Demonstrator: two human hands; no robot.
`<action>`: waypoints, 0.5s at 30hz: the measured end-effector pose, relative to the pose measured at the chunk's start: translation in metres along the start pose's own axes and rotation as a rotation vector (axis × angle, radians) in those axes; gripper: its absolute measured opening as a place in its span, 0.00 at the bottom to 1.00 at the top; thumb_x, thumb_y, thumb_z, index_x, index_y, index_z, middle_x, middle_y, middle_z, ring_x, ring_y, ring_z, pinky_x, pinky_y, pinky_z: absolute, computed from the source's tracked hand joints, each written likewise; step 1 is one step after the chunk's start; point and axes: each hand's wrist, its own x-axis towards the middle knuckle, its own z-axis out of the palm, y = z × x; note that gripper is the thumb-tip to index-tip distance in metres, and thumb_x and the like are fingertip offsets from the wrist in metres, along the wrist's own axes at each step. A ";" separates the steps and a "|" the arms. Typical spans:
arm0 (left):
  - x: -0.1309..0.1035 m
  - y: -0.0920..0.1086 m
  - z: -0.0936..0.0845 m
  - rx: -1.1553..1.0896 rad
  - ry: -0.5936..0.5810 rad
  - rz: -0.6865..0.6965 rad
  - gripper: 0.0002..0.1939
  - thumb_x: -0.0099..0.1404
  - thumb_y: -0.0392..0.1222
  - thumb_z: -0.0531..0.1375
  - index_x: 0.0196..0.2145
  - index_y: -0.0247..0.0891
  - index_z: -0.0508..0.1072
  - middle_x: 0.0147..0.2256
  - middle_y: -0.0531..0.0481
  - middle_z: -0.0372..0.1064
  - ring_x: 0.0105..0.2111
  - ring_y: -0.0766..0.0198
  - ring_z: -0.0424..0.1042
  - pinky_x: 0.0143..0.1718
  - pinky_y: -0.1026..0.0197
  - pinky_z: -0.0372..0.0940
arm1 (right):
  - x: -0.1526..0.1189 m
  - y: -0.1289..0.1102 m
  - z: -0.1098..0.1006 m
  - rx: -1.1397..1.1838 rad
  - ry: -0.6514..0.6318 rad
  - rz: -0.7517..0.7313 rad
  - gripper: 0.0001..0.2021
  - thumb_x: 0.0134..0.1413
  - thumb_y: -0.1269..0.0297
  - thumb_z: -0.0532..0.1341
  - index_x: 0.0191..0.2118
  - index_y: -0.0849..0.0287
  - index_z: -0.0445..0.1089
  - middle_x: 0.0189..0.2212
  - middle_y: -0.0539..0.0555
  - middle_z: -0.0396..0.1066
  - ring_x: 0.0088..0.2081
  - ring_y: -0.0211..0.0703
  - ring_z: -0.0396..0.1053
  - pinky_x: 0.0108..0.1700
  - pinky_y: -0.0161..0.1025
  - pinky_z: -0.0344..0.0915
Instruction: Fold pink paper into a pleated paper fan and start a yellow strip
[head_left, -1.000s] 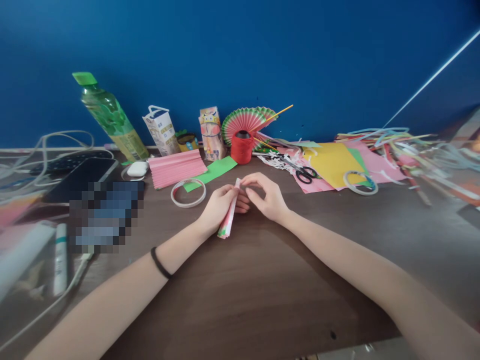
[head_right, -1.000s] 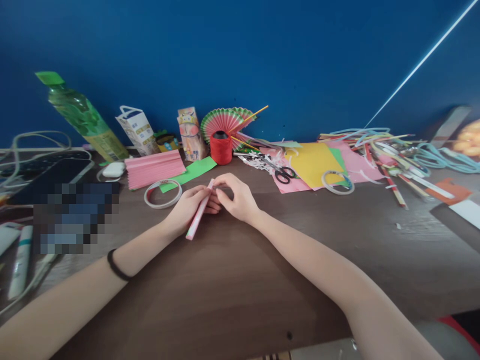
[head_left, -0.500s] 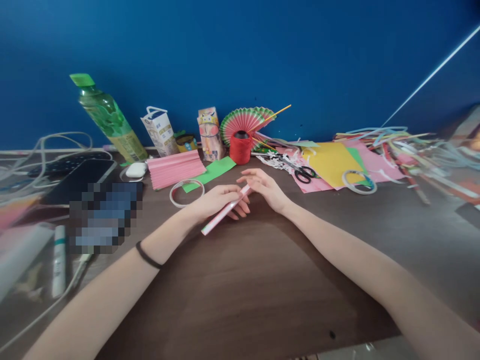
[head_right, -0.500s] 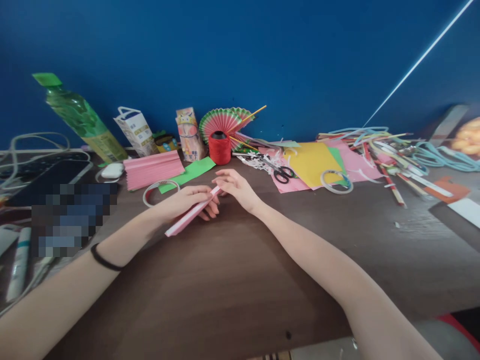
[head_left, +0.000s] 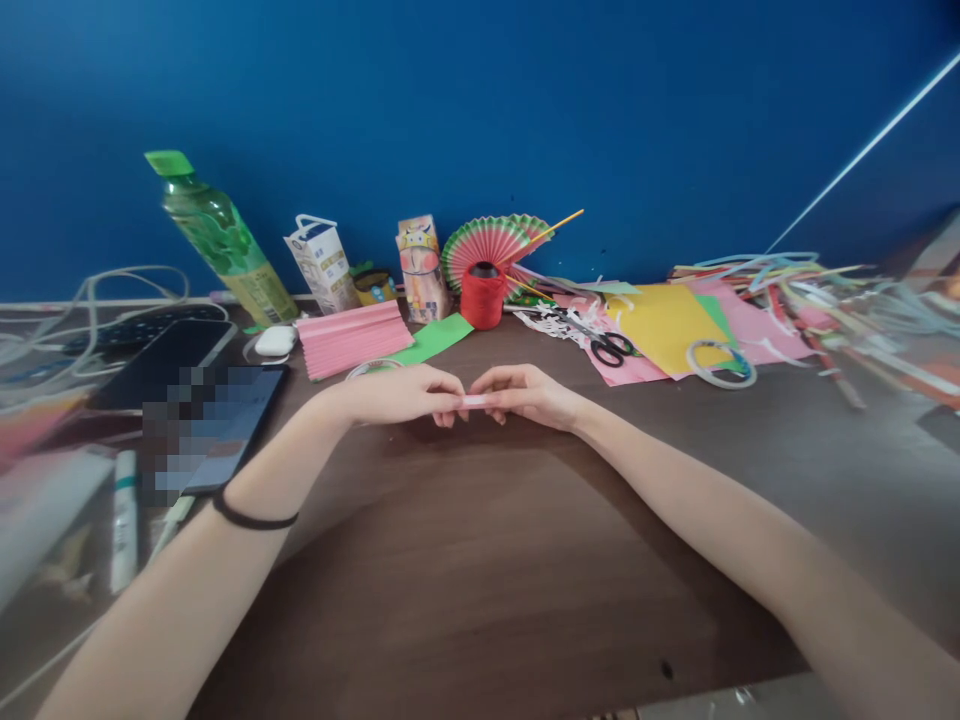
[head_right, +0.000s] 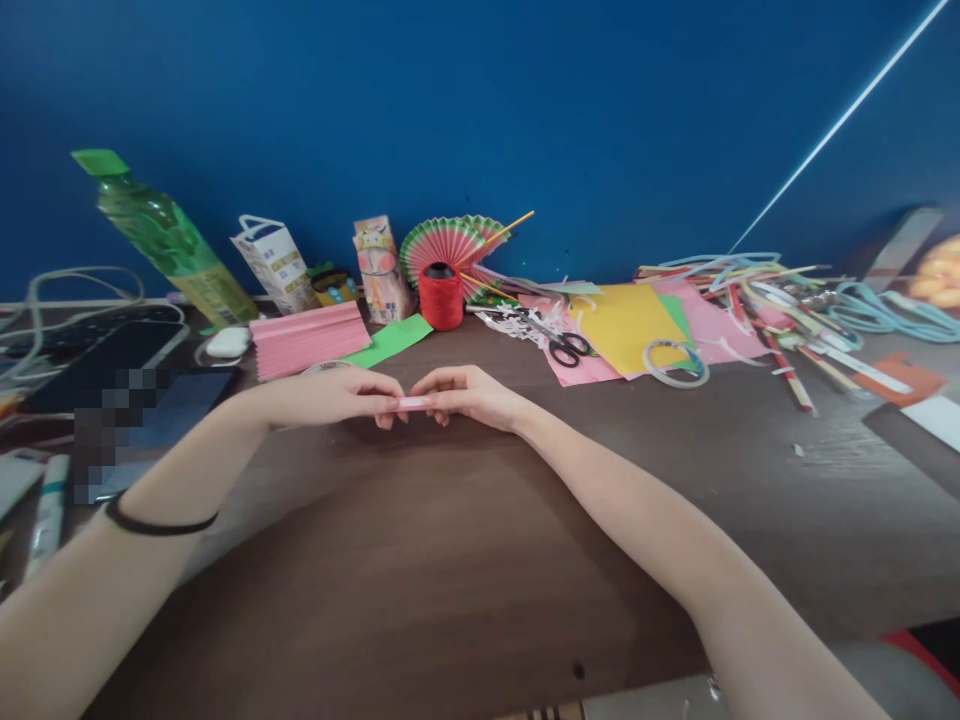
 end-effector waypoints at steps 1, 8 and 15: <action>0.000 -0.001 -0.001 0.057 0.012 -0.003 0.12 0.60 0.47 0.54 0.28 0.40 0.74 0.28 0.53 0.73 0.28 0.67 0.69 0.28 0.69 0.57 | 0.000 -0.001 0.000 -0.013 0.007 0.017 0.12 0.42 0.66 0.66 0.35 0.64 0.71 0.26 0.51 0.71 0.24 0.32 0.65 0.28 0.33 0.62; -0.004 -0.002 -0.005 0.154 -0.024 0.049 0.12 0.59 0.48 0.54 0.30 0.42 0.75 0.31 0.55 0.73 0.31 0.67 0.68 0.31 0.68 0.56 | 0.000 -0.001 -0.002 -0.092 -0.041 0.051 0.10 0.43 0.66 0.66 0.33 0.64 0.70 0.24 0.49 0.70 0.24 0.31 0.66 0.30 0.32 0.63; -0.001 -0.009 -0.006 0.384 0.037 0.005 0.14 0.60 0.47 0.50 0.33 0.42 0.74 0.33 0.53 0.72 0.31 0.65 0.66 0.30 0.66 0.54 | 0.000 -0.003 -0.003 -0.131 -0.086 0.085 0.10 0.44 0.65 0.66 0.33 0.65 0.70 0.25 0.50 0.72 0.24 0.32 0.68 0.30 0.32 0.65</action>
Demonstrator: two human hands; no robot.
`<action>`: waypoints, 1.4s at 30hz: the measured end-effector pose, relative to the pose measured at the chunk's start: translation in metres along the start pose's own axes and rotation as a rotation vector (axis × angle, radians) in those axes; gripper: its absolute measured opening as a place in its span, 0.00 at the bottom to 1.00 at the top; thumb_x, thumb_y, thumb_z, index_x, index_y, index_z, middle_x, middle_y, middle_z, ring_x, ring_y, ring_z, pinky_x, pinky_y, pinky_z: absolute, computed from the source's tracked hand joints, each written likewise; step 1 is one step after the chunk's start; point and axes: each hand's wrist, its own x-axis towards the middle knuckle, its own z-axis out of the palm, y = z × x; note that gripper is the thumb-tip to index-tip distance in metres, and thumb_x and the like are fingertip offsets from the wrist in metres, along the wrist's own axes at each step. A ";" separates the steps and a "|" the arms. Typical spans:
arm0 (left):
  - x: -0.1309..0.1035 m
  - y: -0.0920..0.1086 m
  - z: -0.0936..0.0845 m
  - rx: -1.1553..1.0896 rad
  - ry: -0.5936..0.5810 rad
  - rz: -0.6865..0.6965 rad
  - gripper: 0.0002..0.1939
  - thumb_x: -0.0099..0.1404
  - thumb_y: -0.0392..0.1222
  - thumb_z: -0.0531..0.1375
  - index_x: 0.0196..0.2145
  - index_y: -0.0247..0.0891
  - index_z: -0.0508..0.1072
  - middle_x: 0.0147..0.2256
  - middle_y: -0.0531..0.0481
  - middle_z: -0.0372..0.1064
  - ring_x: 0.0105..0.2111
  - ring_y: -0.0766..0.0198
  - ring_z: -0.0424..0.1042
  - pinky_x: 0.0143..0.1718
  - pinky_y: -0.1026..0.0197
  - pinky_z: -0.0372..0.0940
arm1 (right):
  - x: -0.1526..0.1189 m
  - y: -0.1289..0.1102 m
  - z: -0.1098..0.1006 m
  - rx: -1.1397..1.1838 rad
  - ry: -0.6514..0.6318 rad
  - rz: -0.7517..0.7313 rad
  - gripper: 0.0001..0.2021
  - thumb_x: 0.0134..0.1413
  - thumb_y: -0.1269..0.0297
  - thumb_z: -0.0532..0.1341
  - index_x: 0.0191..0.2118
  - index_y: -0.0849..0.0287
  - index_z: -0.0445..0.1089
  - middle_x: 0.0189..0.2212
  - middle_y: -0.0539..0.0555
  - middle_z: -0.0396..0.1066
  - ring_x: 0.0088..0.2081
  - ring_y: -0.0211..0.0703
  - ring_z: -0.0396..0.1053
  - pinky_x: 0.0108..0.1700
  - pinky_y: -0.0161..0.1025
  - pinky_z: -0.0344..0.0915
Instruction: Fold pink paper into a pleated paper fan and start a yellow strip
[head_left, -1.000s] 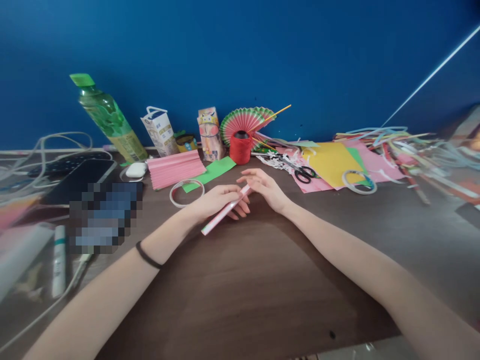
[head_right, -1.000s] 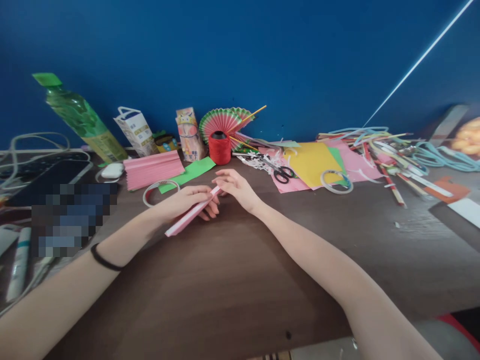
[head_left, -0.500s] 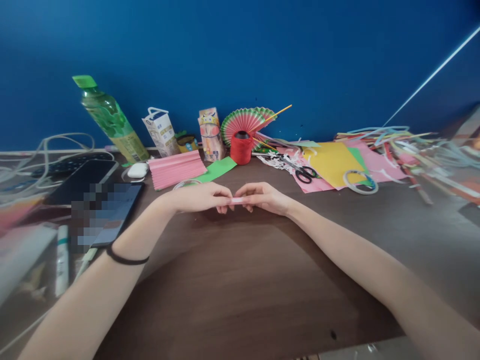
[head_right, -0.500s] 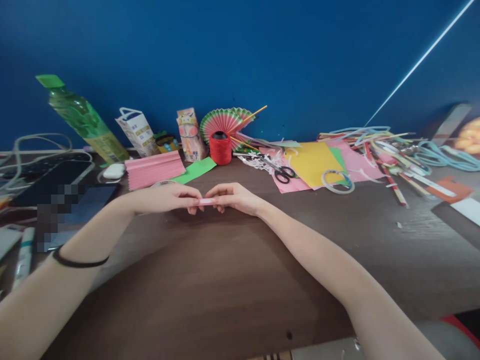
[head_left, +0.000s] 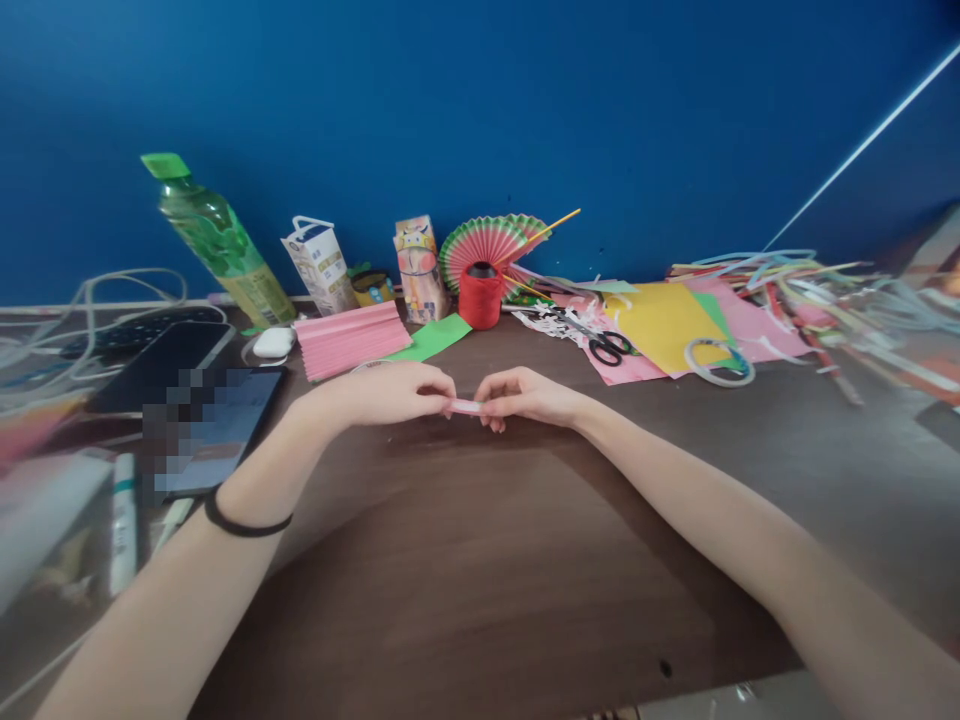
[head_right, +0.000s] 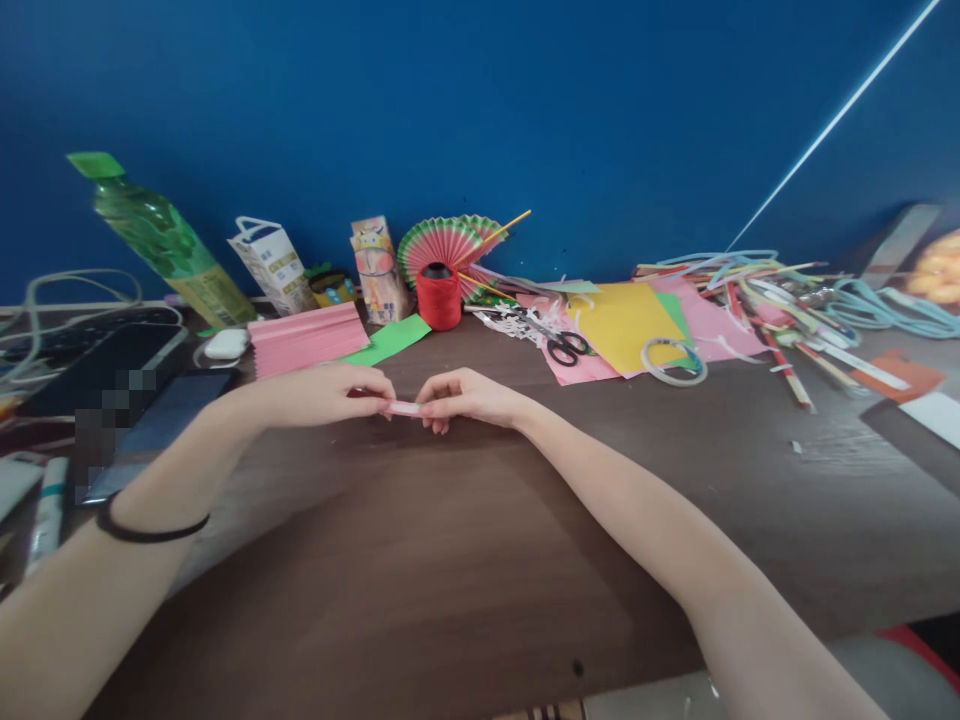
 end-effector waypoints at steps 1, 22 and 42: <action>0.000 -0.001 0.000 0.017 0.016 -0.002 0.15 0.60 0.47 0.50 0.33 0.41 0.74 0.33 0.53 0.71 0.31 0.65 0.66 0.30 0.66 0.54 | 0.000 0.000 0.001 -0.011 0.008 -0.003 0.10 0.44 0.65 0.66 0.32 0.65 0.70 0.25 0.50 0.72 0.24 0.32 0.68 0.30 0.32 0.65; 0.007 0.014 0.015 0.185 0.310 0.054 0.08 0.61 0.39 0.50 0.29 0.37 0.67 0.29 0.50 0.67 0.30 0.64 0.64 0.31 0.62 0.55 | 0.004 0.004 0.009 -0.110 0.236 -0.057 0.09 0.45 0.61 0.63 0.27 0.62 0.66 0.21 0.47 0.69 0.21 0.29 0.63 0.24 0.30 0.58; 0.006 0.030 0.025 0.341 0.323 -0.097 0.11 0.64 0.43 0.48 0.30 0.38 0.67 0.33 0.49 0.67 0.30 0.62 0.66 0.28 0.61 0.54 | 0.000 0.007 0.014 -0.209 0.242 -0.125 0.09 0.46 0.61 0.63 0.28 0.61 0.66 0.22 0.47 0.68 0.21 0.29 0.61 0.25 0.31 0.57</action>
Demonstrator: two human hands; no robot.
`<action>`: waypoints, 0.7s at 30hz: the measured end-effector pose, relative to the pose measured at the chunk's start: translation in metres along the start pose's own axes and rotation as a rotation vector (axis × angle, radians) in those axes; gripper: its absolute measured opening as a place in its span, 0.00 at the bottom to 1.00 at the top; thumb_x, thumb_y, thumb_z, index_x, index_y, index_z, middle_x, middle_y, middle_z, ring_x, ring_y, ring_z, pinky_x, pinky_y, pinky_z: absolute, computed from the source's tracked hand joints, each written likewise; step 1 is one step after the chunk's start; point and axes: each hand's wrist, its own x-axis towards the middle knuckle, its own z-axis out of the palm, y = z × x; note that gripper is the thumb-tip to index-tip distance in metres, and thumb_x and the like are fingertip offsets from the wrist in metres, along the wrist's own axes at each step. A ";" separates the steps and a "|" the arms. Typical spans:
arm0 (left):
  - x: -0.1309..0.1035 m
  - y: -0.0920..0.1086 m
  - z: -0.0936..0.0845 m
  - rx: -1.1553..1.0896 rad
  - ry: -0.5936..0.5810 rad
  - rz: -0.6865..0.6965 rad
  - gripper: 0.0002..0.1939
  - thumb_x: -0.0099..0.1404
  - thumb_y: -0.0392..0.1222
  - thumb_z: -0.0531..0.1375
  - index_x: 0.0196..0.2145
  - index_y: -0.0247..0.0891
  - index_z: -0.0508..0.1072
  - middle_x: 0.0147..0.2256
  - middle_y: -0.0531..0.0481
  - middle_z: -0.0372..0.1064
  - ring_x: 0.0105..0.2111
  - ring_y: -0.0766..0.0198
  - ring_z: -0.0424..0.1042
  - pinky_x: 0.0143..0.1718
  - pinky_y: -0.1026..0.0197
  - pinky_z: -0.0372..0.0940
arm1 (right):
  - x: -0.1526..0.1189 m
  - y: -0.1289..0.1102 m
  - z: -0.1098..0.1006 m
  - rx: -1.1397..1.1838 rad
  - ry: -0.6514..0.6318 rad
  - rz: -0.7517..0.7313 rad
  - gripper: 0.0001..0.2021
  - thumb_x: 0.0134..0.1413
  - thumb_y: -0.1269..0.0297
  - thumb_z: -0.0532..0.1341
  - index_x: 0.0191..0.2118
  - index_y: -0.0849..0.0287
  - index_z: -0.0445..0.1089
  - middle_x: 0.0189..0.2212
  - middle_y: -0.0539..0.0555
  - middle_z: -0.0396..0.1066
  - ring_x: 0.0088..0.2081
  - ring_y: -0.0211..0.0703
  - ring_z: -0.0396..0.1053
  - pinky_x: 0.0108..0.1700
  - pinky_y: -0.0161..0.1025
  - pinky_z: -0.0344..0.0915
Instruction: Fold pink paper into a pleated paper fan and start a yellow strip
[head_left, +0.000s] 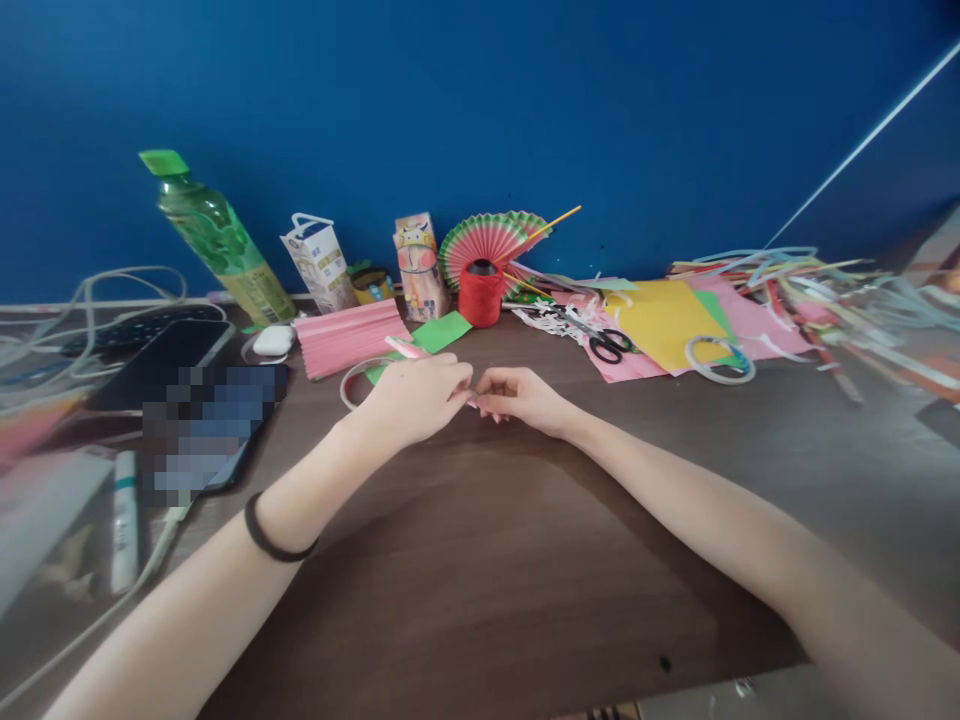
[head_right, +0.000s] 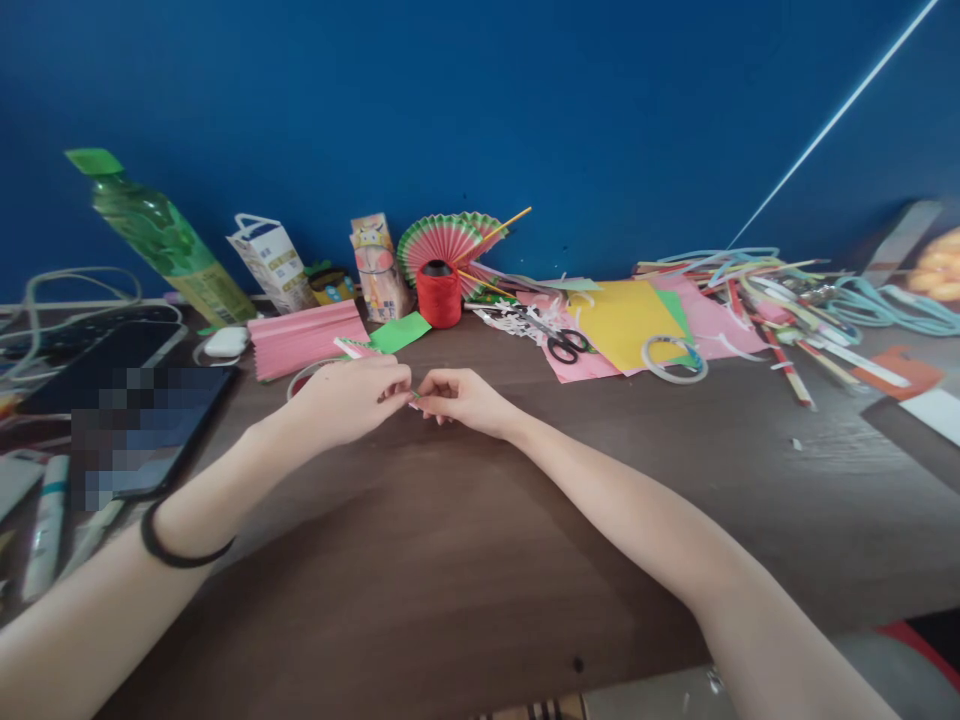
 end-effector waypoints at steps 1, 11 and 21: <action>0.000 0.001 0.000 0.013 0.003 -0.004 0.11 0.64 0.43 0.48 0.30 0.38 0.67 0.33 0.49 0.67 0.31 0.62 0.67 0.28 0.61 0.55 | 0.000 0.000 0.000 0.002 0.002 -0.001 0.09 0.46 0.61 0.63 0.28 0.61 0.66 0.22 0.47 0.68 0.21 0.30 0.61 0.25 0.31 0.57; 0.001 -0.001 0.002 -0.056 -0.019 0.016 0.12 0.65 0.40 0.46 0.32 0.38 0.68 0.33 0.50 0.67 0.32 0.63 0.67 0.31 0.62 0.58 | 0.000 -0.001 0.001 0.003 0.028 -0.001 0.08 0.46 0.62 0.63 0.28 0.62 0.66 0.21 0.47 0.68 0.21 0.29 0.61 0.24 0.30 0.57; -0.001 0.002 0.006 0.031 0.012 0.021 0.10 0.65 0.39 0.47 0.34 0.37 0.67 0.36 0.49 0.67 0.33 0.62 0.69 0.29 0.62 0.58 | 0.000 -0.001 0.001 0.003 0.037 0.003 0.07 0.45 0.64 0.63 0.27 0.62 0.66 0.21 0.47 0.69 0.21 0.29 0.62 0.24 0.30 0.58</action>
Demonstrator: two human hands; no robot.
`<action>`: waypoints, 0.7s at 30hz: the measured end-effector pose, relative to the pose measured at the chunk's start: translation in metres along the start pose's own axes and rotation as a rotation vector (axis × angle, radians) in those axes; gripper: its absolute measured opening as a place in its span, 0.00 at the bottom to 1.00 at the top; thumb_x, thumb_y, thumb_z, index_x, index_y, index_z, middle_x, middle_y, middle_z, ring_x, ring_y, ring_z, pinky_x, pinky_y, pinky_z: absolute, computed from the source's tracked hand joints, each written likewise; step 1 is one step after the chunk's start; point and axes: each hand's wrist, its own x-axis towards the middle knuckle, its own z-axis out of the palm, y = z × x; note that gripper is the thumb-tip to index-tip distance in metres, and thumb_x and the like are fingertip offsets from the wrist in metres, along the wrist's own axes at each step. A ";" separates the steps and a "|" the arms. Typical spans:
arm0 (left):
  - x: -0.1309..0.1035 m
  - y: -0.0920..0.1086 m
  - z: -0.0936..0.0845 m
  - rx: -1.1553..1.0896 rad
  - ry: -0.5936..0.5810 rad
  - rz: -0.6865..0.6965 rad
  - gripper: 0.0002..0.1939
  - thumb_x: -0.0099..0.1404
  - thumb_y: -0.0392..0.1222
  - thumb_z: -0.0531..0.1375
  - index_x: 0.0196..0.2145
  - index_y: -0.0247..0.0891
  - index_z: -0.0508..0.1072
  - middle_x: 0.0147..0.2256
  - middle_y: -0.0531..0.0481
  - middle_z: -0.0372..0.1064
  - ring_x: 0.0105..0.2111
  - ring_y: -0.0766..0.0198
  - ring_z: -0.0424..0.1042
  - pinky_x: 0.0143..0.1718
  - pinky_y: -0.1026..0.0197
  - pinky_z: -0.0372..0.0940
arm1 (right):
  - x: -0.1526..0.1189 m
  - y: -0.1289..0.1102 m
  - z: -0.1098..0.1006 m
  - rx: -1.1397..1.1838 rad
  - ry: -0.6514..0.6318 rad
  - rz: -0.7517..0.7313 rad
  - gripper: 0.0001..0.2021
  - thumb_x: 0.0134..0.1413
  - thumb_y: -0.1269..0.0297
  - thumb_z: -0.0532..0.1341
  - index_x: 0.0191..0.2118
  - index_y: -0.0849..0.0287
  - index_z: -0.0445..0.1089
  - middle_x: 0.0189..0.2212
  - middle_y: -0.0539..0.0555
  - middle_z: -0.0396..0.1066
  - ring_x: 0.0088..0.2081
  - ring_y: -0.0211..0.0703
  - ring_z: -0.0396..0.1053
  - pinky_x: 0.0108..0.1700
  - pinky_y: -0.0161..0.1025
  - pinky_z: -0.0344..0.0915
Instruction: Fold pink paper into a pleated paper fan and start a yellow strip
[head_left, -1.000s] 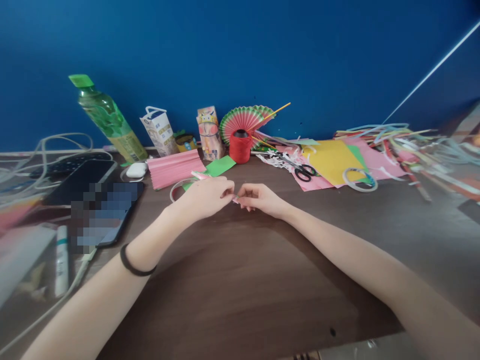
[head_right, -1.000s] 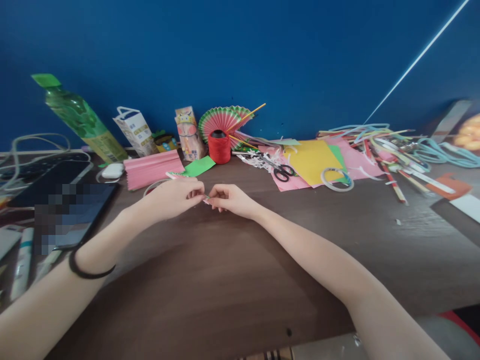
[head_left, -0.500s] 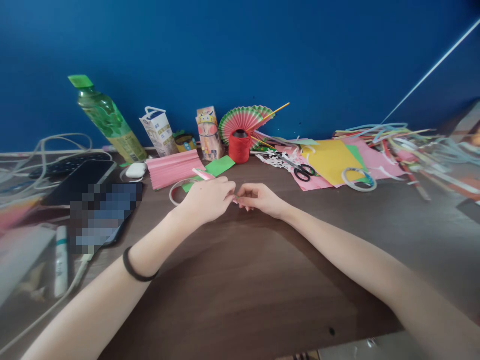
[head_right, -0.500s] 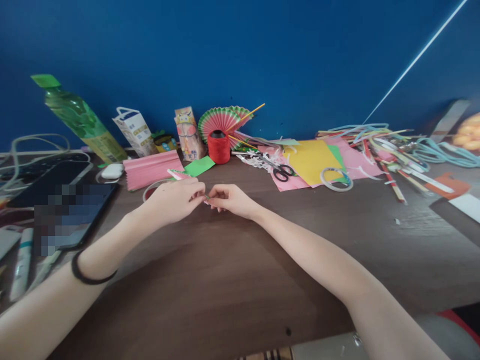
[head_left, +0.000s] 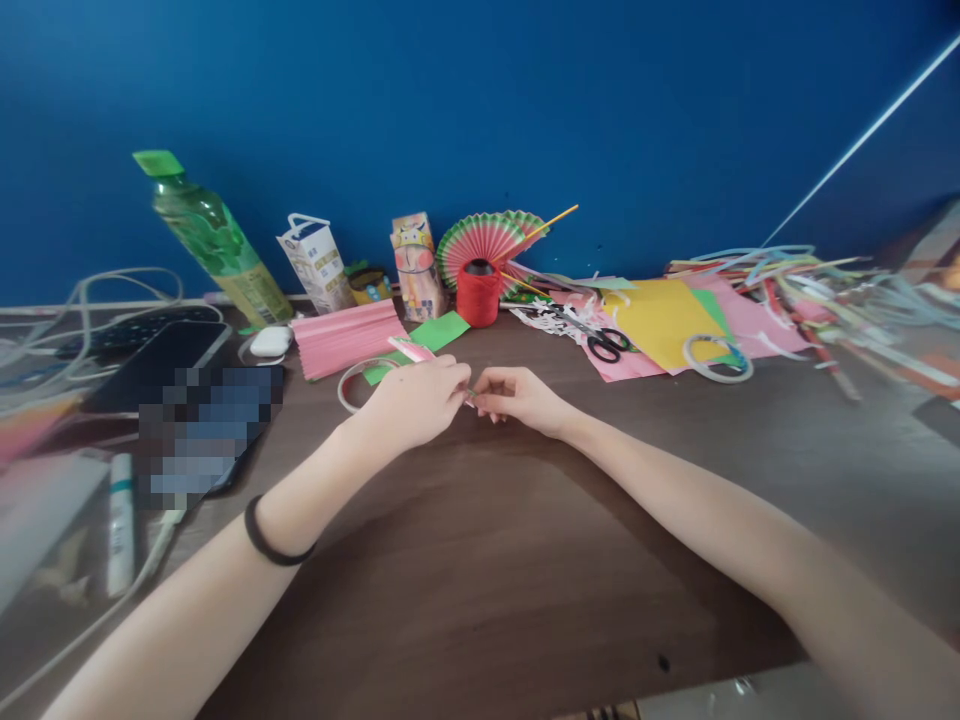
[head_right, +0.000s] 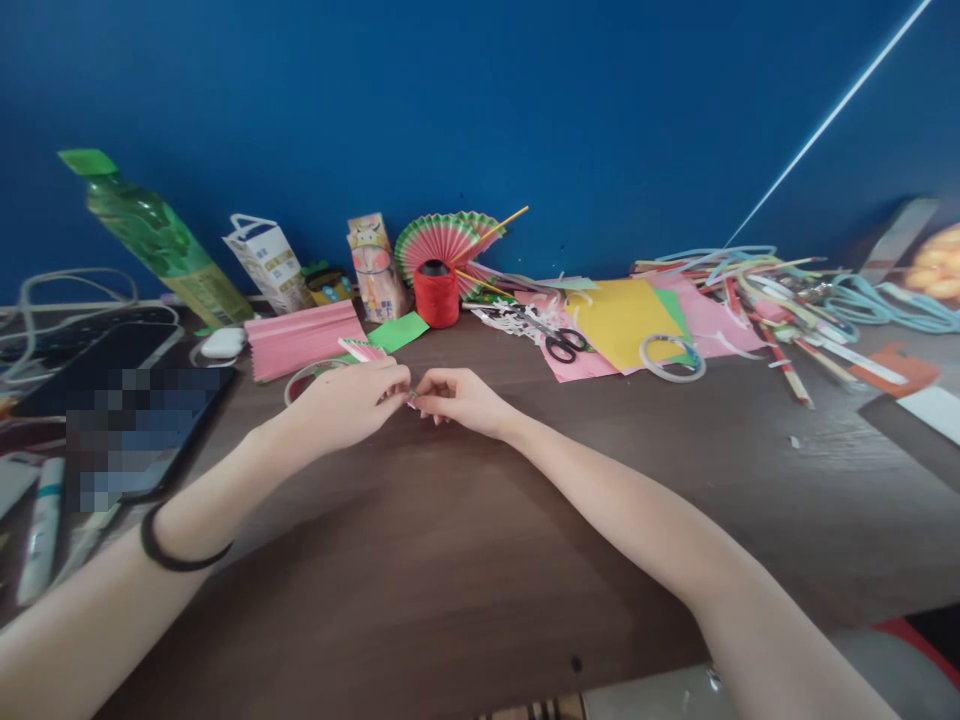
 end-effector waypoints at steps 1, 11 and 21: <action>-0.001 0.001 0.001 0.031 0.010 0.009 0.10 0.65 0.38 0.47 0.34 0.37 0.67 0.35 0.48 0.68 0.34 0.61 0.69 0.29 0.62 0.58 | 0.000 0.000 0.000 0.000 0.003 0.007 0.07 0.45 0.64 0.63 0.28 0.62 0.66 0.21 0.47 0.69 0.20 0.29 0.62 0.24 0.30 0.58; 0.001 0.009 0.012 0.258 0.115 0.113 0.09 0.62 0.33 0.48 0.34 0.32 0.67 0.32 0.43 0.68 0.34 0.55 0.71 0.33 0.58 0.61 | -0.001 0.000 0.003 0.007 0.023 0.012 0.08 0.44 0.63 0.63 0.26 0.62 0.64 0.20 0.46 0.68 0.19 0.29 0.61 0.23 0.29 0.57; 0.004 -0.007 0.010 0.029 0.060 0.090 0.09 0.66 0.36 0.47 0.34 0.36 0.66 0.33 0.49 0.67 0.31 0.63 0.69 0.30 0.63 0.58 | 0.000 0.002 0.000 0.071 0.034 0.004 0.08 0.44 0.63 0.64 0.27 0.62 0.67 0.21 0.48 0.69 0.20 0.29 0.62 0.23 0.30 0.58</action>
